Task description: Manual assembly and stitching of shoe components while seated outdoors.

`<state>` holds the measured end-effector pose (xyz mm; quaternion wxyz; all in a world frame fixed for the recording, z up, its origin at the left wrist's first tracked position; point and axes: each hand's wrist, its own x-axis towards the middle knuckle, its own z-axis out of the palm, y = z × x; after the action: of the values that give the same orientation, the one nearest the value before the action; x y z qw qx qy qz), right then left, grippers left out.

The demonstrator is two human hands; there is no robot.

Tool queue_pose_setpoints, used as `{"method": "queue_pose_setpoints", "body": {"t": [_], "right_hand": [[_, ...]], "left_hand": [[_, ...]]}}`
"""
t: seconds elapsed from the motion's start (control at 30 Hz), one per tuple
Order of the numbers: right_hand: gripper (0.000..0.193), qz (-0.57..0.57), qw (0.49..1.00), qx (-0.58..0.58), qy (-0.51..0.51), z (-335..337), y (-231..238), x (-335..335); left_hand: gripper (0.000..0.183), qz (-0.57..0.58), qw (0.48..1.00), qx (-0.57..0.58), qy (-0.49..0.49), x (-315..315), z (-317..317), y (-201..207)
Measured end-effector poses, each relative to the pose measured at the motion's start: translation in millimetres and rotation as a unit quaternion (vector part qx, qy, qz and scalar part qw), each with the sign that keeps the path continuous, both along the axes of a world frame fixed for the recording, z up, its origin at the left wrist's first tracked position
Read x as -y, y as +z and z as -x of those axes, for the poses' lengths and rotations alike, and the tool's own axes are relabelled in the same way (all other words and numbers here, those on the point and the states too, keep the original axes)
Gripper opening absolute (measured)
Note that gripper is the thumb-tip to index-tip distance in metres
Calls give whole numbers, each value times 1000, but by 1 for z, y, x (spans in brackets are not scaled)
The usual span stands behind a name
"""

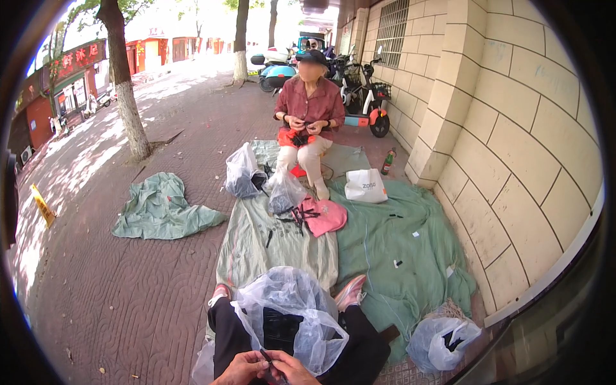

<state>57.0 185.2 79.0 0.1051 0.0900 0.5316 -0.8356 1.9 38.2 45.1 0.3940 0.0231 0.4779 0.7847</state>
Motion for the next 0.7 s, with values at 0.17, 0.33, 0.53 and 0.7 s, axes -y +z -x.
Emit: {"method": "queue_pose_setpoints", "body": {"t": [0.17, 0.33, 0.53, 0.7], "right_hand": [[26, 23, 998, 35, 37, -2, 21, -6], [21, 31, 993, 110, 19, -3, -7, -7], [18, -61, 992, 60, 91, -6, -9, -20], [16, -149, 988, 34, 37, -8, -3, -18]], "left_hand": [[5, 1, 1000, 2, 12, 0, -2, -6], [8, 49, 996, -74, -1, -3, -6, -2], [10, 57, 994, -98, -4, -5, -9, -11], [13, 51, 993, -103, -19, -4, -8, -8]]}}
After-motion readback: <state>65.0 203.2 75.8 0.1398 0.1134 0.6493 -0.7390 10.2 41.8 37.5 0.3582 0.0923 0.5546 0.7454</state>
